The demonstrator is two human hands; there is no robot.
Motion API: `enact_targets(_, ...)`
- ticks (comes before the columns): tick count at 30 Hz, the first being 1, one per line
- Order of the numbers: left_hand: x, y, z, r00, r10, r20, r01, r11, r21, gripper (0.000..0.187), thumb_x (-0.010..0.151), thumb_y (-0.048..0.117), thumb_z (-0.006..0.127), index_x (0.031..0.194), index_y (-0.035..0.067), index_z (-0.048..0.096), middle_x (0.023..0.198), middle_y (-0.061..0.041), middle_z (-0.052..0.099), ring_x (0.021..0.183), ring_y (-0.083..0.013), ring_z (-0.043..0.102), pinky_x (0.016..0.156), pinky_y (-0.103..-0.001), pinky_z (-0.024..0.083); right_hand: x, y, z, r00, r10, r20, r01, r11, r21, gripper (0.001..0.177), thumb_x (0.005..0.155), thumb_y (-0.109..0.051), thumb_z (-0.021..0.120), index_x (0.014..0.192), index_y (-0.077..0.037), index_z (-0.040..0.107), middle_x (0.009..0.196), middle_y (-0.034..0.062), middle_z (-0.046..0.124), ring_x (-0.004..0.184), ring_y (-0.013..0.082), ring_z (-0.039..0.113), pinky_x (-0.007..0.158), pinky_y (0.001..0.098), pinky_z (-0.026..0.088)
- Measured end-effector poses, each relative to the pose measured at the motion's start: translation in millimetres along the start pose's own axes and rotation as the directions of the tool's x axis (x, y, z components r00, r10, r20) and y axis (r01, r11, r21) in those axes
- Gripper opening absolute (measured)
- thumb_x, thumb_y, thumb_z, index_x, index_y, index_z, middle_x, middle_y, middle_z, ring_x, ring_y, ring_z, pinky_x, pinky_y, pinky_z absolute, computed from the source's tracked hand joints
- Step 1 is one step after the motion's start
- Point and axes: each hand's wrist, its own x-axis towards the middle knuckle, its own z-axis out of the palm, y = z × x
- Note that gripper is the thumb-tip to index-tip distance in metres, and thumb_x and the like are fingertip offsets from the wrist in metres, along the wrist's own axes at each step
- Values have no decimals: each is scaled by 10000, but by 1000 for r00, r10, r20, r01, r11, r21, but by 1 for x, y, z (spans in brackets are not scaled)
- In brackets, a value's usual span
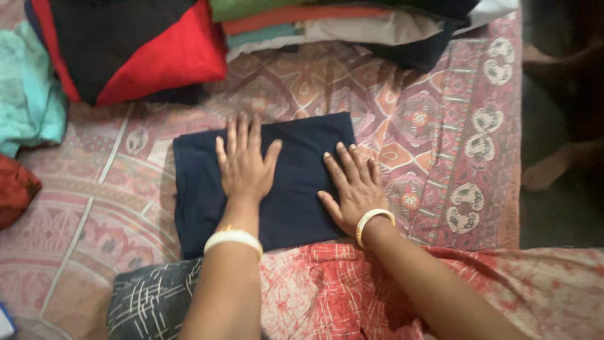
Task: The person folds a dark blue t-shirt and a purple patterned cloth on a bed, smoothing and aligning each piece before stacking them with other folded clothes.
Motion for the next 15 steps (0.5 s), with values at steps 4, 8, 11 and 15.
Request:
enact_targets(4, -30, -12, -18, 998, 47, 39, -48, 998, 33, 723, 1001, 575, 506, 1585, 166, 388, 1682, -117, 317, 1564, -311, 228, 1242, -560, 185, 3, -2, -6, 1000, -6, -17, 6, 1000, 5, 766, 915, -549, 533, 1566, -199, 334, 1652, 120, 247, 1525, 332, 186, 1212, 539, 124)
enact_targets(8, -58, -38, -37, 989, -90, 113, 62, 971, 231, 778, 942, 634, 498, 1587, 229, 344, 1674, -107, 255, 1544, -303, 184, 1191, -606, 165, 2, -2, -3, 999, -13, -29, 14, 999, 29, 749, 935, -545, 523, 1575, -205, 334, 1656, 111, 250, 1530, 321, 189, 1216, 540, 128)
enact_targets(11, -57, -51, -38, 961, -205, 184, 150, 949, 276, 823, 917, 678, 472, 1595, 257, 270, 1684, -101, 174, 1548, -290, 124, 1165, -648, 136, 0, 0, -2, 1000, -13, -22, 14, 1000, 20, 750, 934, -549, 516, 1574, -205, 330, 1654, 108, 246, 1526, 317, 186, 1213, 543, 130)
enact_targets(15, -43, -55, -36, 939, -307, 154, 260, 929, 263, 850, 957, 704, 395, 1634, 227, 205, 1711, -101, 132, 1573, -343, 68, 1176, -669, 122, 2, 0, -4, 1000, -14, -20, 14, 999, 31, 752, 932, -557, 510, 1571, -205, 325, 1655, 108, 237, 1528, 320, 180, 1210, 540, 131)
